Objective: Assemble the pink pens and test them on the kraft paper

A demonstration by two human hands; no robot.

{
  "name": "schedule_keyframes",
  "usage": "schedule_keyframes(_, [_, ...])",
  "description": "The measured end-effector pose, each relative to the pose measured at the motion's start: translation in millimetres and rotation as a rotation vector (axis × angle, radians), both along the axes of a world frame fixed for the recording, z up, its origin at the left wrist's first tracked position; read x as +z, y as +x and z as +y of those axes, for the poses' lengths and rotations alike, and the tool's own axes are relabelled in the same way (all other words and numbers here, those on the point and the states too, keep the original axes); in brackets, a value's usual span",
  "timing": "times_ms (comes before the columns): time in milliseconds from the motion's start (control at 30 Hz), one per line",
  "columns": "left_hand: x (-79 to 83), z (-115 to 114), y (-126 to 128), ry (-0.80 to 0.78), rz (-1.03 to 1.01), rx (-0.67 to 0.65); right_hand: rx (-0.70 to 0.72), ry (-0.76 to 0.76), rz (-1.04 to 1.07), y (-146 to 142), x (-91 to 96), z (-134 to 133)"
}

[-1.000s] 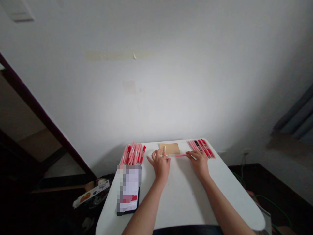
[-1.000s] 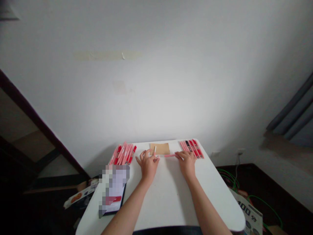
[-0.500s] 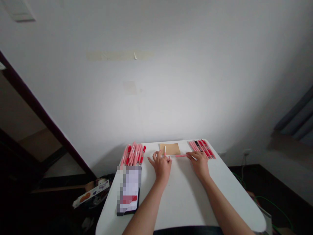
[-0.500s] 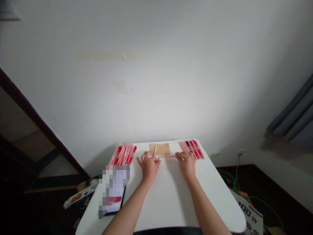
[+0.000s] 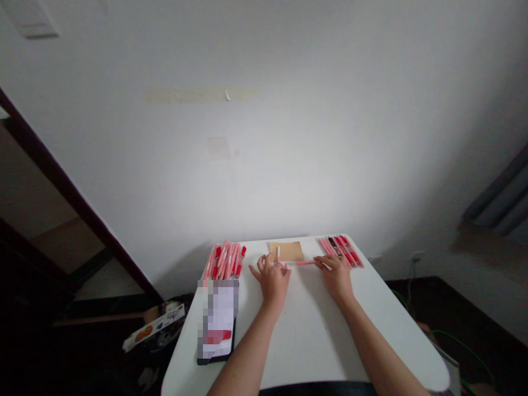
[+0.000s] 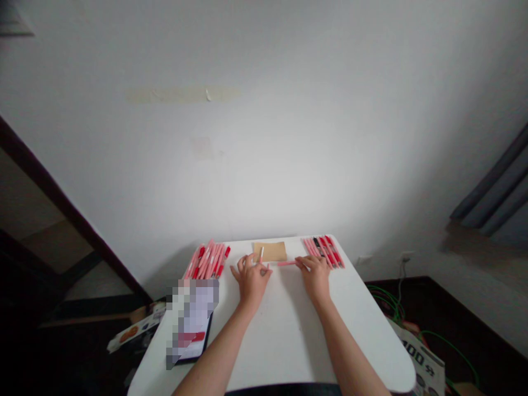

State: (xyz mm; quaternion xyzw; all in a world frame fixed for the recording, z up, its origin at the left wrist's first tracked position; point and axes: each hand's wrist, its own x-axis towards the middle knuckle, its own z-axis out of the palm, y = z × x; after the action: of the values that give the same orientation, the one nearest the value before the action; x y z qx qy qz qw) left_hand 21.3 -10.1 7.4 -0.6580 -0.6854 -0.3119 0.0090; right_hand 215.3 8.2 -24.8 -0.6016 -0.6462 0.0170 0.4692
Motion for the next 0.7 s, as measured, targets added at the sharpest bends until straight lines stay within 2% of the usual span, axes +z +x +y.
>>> schedule_keyframes(300, [-0.5, 0.7, 0.8, -0.002, -0.039, -0.09, 0.043, 0.006, -0.007, -2.2, 2.3, -2.7])
schedule_keyframes(700, [-3.3, 2.3, -0.4, -0.028, -0.04, -0.13, 0.124, 0.054, -0.056, -4.0, 2.4, -1.4])
